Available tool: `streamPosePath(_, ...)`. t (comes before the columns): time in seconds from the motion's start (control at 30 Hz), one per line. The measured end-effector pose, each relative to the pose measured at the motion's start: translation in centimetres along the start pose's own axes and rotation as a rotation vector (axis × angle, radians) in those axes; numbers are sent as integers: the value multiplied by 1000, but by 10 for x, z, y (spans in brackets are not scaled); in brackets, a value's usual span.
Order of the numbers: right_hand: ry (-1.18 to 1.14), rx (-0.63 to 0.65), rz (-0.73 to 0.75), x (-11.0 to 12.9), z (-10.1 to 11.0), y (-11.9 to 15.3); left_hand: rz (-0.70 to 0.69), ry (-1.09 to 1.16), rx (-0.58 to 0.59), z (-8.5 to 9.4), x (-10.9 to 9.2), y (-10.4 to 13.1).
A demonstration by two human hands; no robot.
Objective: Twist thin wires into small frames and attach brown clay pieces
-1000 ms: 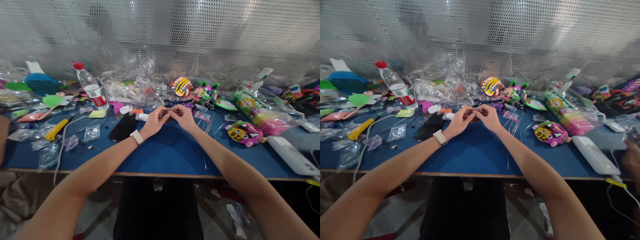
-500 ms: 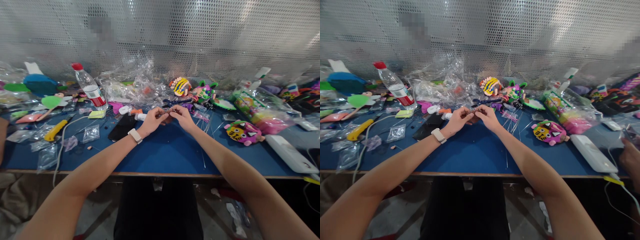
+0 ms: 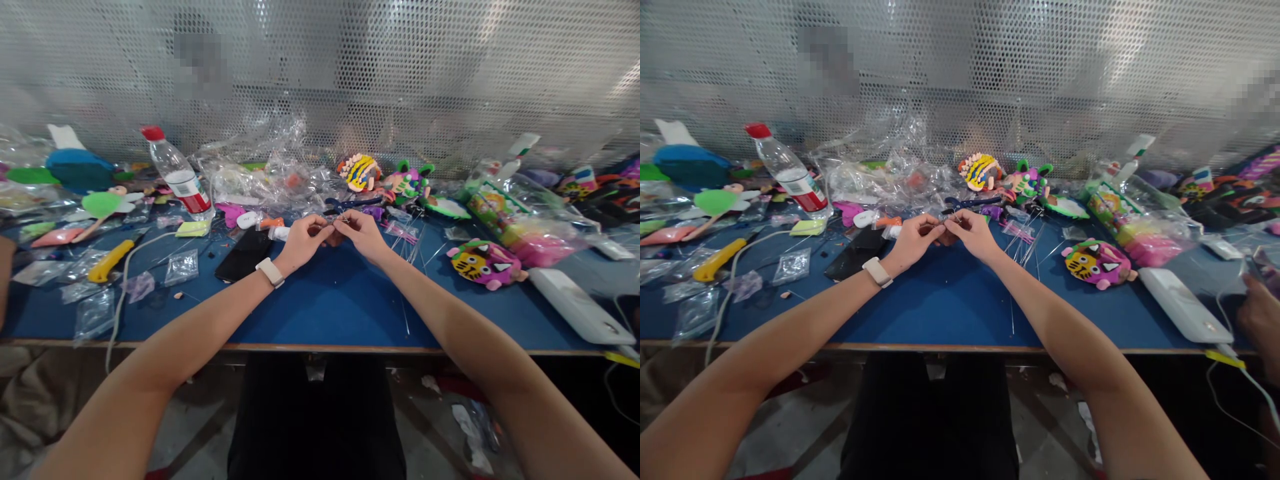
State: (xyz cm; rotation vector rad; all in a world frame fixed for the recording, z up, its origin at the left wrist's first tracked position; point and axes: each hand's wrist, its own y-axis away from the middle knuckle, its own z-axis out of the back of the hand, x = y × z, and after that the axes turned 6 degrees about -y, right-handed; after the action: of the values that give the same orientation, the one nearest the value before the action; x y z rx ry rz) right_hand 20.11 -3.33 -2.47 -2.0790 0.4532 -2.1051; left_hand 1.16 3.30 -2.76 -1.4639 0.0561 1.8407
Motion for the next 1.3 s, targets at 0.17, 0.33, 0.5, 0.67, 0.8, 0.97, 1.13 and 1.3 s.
streamPosePath(0.17, 54, -24, 65, -3, 2, 0, 23, 6, -17, 1, -2, 0)
streamPosePath(0.33, 39, -8, 70, -3, 1, 1, 14, 20, -31, 2, 0, -2)
streamPosePath(0.5, 72, -13, 90, -5, 2, 0, 18, 27, -63, 2, -2, -2)
streamPosePath(0.67, 105, -9, 99, -9, 4, 0, 56, 64, -40, 0, -3, -1)
streamPosePath(0.8, 133, -6, 102, -10, 3, 0, 59, 65, -9, 1, 0, -1)
streamPosePath(0.97, 94, 16, 89, -3, 0, 3, 33, 35, -41, 2, 1, -3)
streamPosePath(1.13, 67, 40, 67, -1, -1, 5, 54, 56, -44, 0, -2, -1)
streamPosePath(1.3, 106, 6, 57, -4, 0, 3, 91, 99, -3, 1, -4, 0)
